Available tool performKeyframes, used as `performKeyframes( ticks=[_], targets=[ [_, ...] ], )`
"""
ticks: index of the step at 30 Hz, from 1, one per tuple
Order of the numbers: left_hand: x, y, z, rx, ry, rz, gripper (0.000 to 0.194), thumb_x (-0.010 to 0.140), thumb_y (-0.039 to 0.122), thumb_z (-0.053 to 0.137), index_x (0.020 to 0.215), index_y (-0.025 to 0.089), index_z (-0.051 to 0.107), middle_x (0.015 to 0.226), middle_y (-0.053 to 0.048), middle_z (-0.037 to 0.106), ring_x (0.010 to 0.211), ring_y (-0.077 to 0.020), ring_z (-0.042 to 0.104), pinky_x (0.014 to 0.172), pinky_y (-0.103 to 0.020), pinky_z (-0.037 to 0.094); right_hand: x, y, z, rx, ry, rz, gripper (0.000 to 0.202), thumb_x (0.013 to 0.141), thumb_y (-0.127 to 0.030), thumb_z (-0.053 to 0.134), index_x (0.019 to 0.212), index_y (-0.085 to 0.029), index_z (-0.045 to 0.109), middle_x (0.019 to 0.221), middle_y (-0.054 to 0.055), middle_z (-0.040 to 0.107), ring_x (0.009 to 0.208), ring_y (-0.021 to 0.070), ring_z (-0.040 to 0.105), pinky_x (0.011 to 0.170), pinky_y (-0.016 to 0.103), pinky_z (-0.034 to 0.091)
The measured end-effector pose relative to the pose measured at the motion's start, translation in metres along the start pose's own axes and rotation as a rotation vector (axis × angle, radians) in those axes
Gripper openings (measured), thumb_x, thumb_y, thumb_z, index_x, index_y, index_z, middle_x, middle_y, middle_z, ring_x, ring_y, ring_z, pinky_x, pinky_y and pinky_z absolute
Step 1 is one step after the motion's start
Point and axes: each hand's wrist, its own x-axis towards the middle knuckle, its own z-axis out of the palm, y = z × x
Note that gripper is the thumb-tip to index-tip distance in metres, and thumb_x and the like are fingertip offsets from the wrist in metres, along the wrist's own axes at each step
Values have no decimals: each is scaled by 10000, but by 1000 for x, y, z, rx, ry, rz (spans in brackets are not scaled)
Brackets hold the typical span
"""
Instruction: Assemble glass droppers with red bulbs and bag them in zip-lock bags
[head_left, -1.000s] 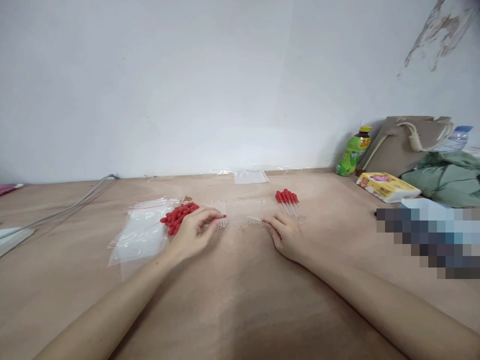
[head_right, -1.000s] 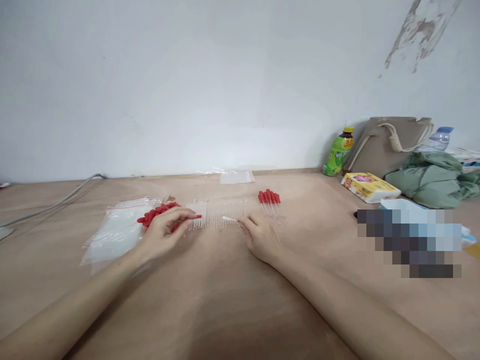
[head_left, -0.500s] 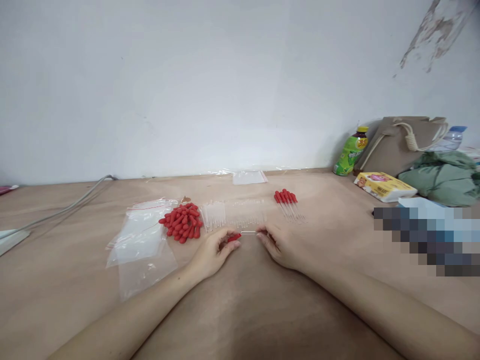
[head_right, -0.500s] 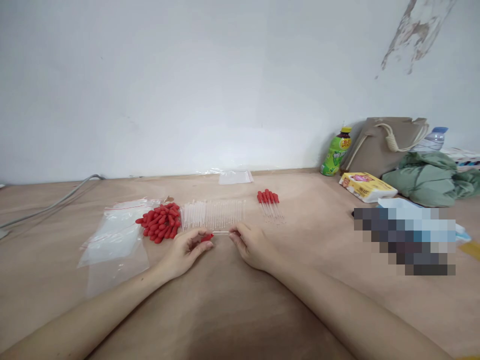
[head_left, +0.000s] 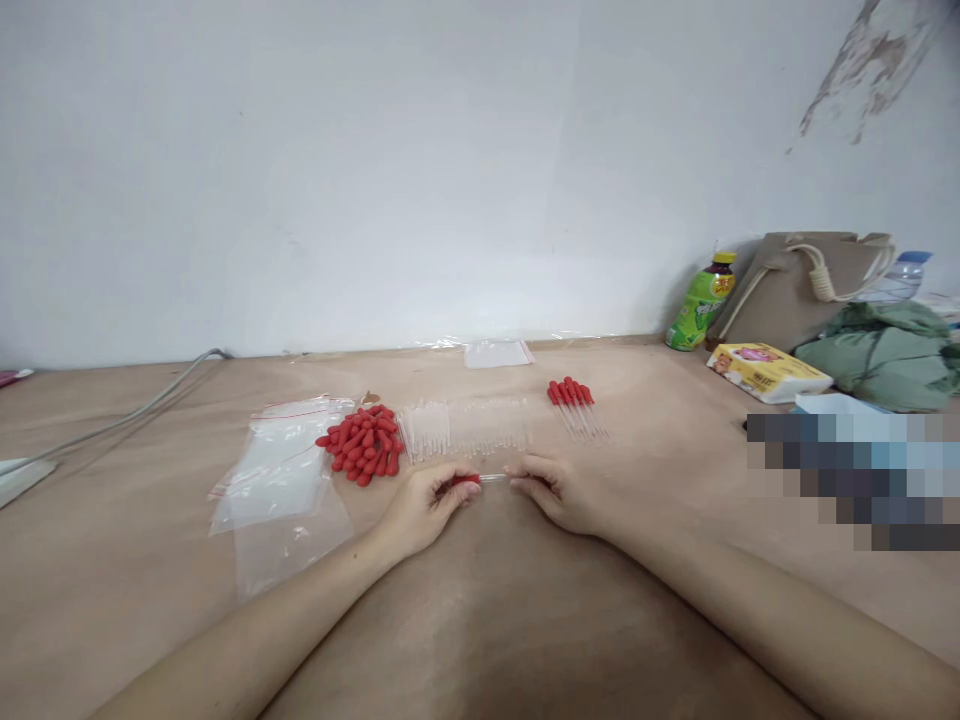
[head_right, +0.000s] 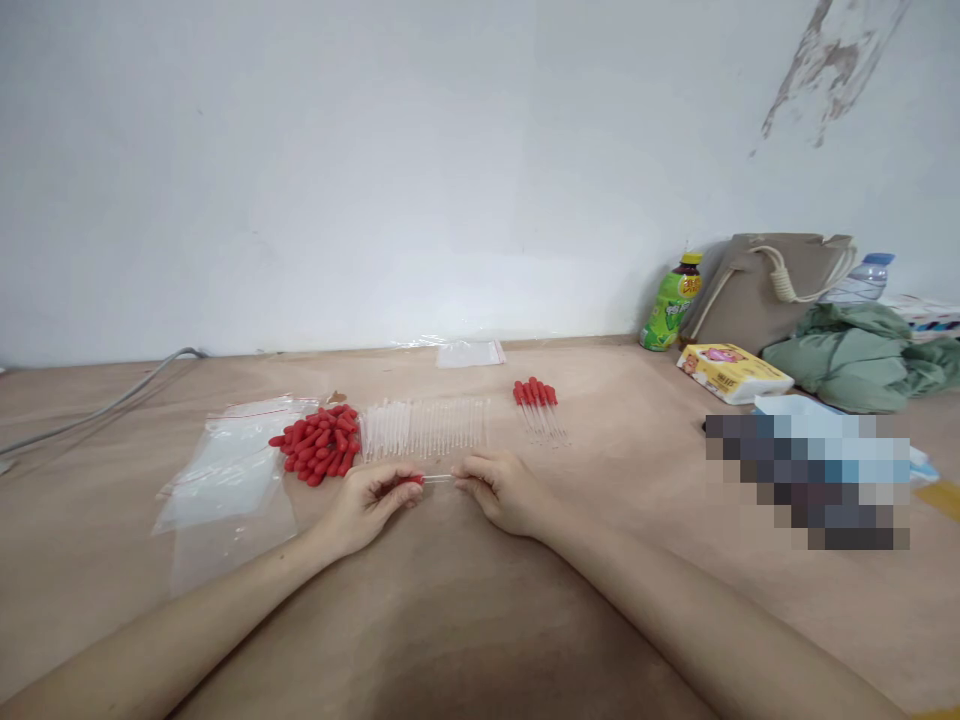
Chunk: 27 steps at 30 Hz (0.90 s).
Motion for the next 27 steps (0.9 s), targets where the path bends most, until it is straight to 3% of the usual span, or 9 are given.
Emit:
performKeyframes(
  ticks=[6,15,27],
  targets=[
    [0,5,-3,81,-85,62,160,858,240,493,846,184,642,786,-20,664,723,-139,594,666,-247,449,-1,4,-5,-136,-77,-46,179,876,-204,435,879,-206,614,780,8,641,697,113,556,706,279,298],
    [-3,4,-1,159,-80,110,168,863,266,488,890,188,635,808,-19,666,725,-133,597,669,-242,452,-3,-4,-4,-212,-54,-46,197,860,-206,432,863,-198,629,747,15,652,618,102,519,695,292,237],
    [-4,3,-1,215,-98,137,169,864,282,483,893,180,614,789,-25,648,695,-129,577,635,-237,444,5,-13,3,-305,-44,-84,269,872,-216,367,700,-161,567,607,3,601,532,96,446,648,280,202]
  ],
)
